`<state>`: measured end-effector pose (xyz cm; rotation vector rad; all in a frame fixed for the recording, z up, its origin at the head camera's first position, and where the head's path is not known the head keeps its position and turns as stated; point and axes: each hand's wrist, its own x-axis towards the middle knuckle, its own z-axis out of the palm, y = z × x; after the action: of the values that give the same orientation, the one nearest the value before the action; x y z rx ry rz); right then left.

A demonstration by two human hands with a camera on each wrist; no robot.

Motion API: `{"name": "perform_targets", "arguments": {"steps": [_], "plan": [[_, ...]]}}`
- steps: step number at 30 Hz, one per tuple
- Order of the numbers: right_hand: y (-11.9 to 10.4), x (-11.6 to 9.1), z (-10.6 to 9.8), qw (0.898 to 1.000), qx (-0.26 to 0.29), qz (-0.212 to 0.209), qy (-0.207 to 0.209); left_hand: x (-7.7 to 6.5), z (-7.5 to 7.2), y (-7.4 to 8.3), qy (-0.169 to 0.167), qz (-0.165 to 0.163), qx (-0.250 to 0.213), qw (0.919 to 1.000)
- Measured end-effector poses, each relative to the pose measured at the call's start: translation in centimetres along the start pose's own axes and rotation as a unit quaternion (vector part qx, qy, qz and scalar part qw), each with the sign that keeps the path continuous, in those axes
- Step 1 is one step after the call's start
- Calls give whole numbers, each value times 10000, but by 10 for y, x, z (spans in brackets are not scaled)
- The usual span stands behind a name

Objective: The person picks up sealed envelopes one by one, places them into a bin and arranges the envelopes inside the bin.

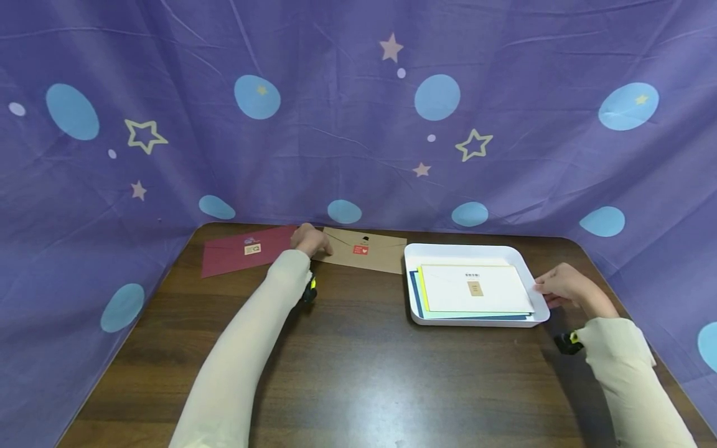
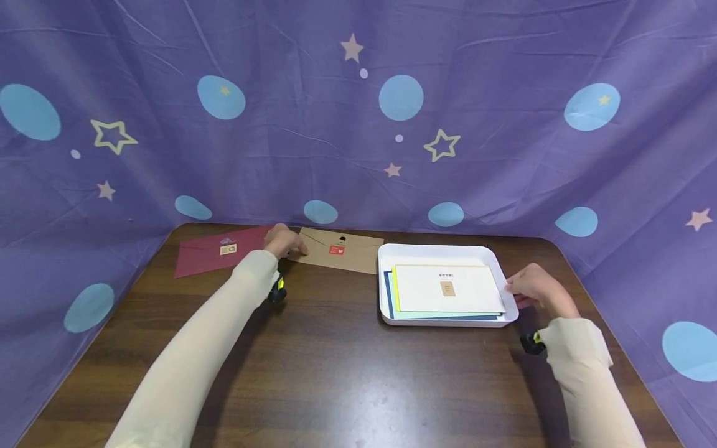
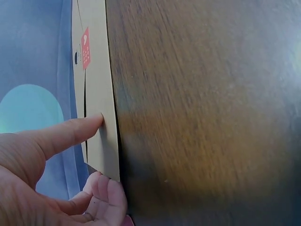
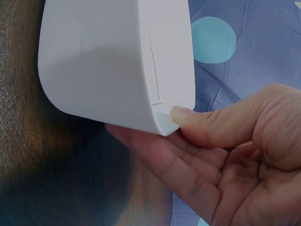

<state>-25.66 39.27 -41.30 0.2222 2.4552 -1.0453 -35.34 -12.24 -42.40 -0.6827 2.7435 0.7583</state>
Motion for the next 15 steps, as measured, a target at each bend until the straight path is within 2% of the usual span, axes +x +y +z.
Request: {"name": "perform_targets", "arguments": {"steps": [6, 15], "plan": [[0, 1, 0, 9999, -80, 29, 57, -11, -3, -5, 15, 267, -224, 9994], [1, 3, 0, 9998, -176, 79, 93, -11, -4, -8, -104, 309, -642, 9974]]}}
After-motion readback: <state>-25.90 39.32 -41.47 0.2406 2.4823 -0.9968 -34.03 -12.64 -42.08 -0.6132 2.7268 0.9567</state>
